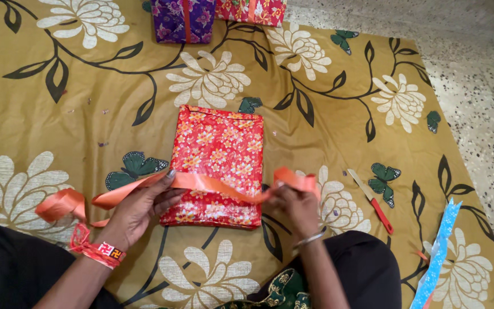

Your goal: The person wraps a rectangular gift with red floral wrapping paper, then ties an orange ribbon around it and forms a bow. The person smooths the paper, wraps the ribbon around the package multiple times, and adjusts the bow loops.

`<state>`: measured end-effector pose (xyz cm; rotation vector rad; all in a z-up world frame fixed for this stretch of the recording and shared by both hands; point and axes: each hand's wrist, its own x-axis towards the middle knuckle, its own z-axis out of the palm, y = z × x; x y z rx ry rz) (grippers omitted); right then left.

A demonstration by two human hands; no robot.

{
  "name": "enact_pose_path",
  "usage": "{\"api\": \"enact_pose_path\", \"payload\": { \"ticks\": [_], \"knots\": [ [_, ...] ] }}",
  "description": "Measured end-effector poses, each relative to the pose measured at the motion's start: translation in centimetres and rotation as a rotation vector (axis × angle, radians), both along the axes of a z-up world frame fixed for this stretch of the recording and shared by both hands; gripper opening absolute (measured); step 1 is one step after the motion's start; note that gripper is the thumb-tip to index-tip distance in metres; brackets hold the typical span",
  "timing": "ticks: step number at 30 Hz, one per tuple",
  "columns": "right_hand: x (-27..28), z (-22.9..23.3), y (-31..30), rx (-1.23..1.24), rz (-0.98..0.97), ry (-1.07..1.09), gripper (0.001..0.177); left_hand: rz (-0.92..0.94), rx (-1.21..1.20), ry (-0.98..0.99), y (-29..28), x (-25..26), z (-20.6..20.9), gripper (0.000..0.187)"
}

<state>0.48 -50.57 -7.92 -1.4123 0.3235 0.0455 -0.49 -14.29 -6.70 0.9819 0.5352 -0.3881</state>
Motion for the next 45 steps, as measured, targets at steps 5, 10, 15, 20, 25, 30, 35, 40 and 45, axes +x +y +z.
{"api": "enact_pose_path", "payload": {
  "ticks": [5, 10, 15, 20, 25, 30, 35, 40, 45],
  "knots": [
    [0.2, 2.7, -3.8, -0.424, 0.049, 0.347, 0.032, 0.033, -0.014, -0.010, 0.8, 0.6, 0.3, 0.028],
    [-2.8, 4.2, 2.8, -0.335, 0.667, 0.126, 0.036, 0.003, -0.059, -0.041, -0.7, -0.3, 1.3, 0.028],
    [-5.5, 4.9, 11.6, 0.109, 0.828, 0.204, 0.050, -0.121, -0.140, -0.001, -4.1, -2.6, 2.6, 0.032],
    [-4.7, 5.4, 13.2, 0.375, 0.609, 0.157, 0.058, -0.136, -0.078, -0.019, -5.9, -4.2, 3.2, 0.037],
    [-4.1, 5.6, 12.3, 0.479, 0.384, 0.267, 0.055, -0.182, -0.073, 0.030, -5.4, -3.2, 3.4, 0.042],
    [-3.4, 4.1, 11.3, 0.329, 0.299, 0.291, 0.050, -0.207, 0.038, 0.017, -4.7, -2.4, 2.1, 0.045],
    [-2.2, 2.0, 9.1, 0.287, 0.214, 0.314, 0.046, -0.161, 0.162, 0.032, -2.9, -1.2, 0.2, 0.049],
    [-0.9, 0.3, 6.3, 0.154, 0.111, 0.385, 0.036, -0.052, 0.210, 0.034, -0.9, 0.1, -0.8, 0.049],
    [0.0, -1.6, 4.7, 0.078, 0.136, 0.318, 0.036, -0.043, 0.301, -0.013, -0.7, 0.5, -1.6, 0.046]
  ]
}}
